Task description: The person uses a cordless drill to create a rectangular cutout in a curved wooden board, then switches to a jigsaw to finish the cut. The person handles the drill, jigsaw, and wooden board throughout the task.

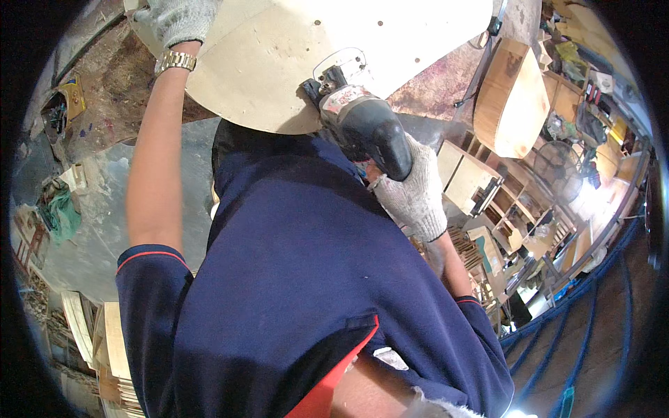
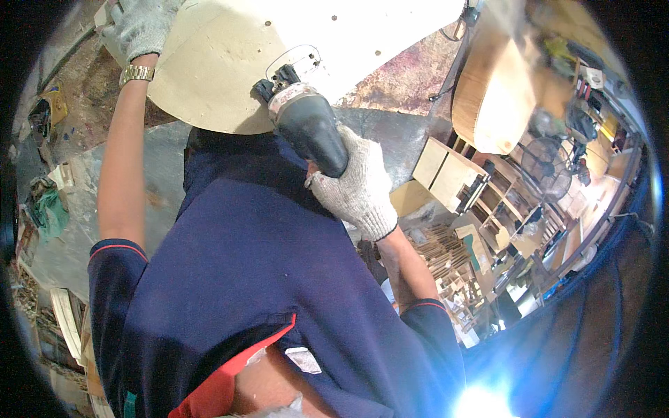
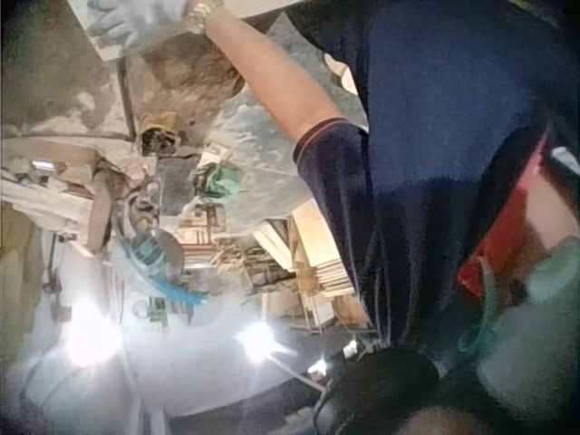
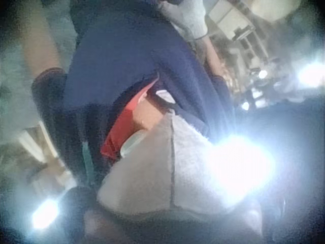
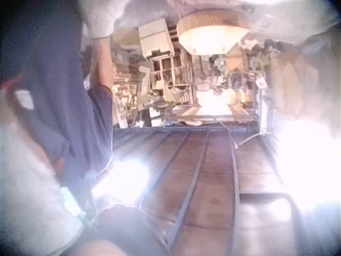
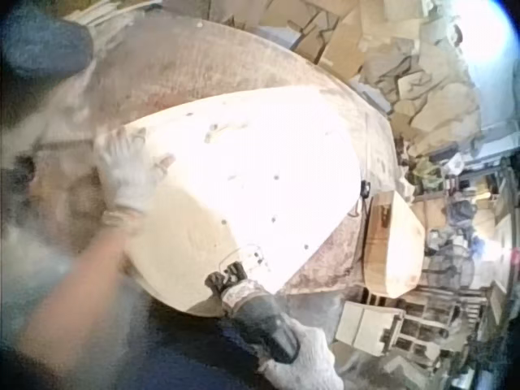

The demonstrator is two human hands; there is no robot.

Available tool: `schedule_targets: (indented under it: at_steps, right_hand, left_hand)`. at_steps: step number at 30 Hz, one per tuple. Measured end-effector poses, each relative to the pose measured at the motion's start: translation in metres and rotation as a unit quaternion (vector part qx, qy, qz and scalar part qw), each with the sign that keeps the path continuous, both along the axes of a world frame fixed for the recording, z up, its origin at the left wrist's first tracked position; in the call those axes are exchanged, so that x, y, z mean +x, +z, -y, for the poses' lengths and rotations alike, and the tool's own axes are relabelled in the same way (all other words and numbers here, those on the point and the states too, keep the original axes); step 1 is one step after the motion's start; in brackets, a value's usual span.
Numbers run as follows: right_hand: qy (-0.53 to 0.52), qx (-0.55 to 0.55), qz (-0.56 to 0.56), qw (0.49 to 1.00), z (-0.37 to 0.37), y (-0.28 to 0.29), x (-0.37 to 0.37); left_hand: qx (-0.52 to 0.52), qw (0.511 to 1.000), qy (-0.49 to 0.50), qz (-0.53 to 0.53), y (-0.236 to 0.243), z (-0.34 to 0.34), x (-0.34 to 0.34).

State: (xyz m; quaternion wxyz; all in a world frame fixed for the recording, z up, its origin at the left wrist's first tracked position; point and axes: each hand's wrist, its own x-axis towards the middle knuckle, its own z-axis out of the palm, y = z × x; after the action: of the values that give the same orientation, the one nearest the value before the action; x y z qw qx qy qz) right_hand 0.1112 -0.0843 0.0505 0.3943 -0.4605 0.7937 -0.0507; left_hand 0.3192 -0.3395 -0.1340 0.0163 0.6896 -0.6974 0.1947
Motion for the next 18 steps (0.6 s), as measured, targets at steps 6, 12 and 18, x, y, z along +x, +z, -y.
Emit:
schedule_targets:
  at_steps: [6,12,18]
  right_hand:
    - [0.004,0.016,0.009,1.0,-0.001,0.002,-0.004]
    - [0.016,-0.015,-0.009,1.0,-0.004,0.001,-0.006]
    - [0.036,-0.02,-0.041,0.998,-0.006,0.01,-0.012]
  left_hand:
    - [0.006,0.999,0.022,0.041,-0.002,0.004,-0.005]
    - [0.024,0.999,0.01,0.021,0.002,0.003,-0.002]
    - [-0.028,0.999,-0.024,-0.025,-0.015,0.008,0.005]
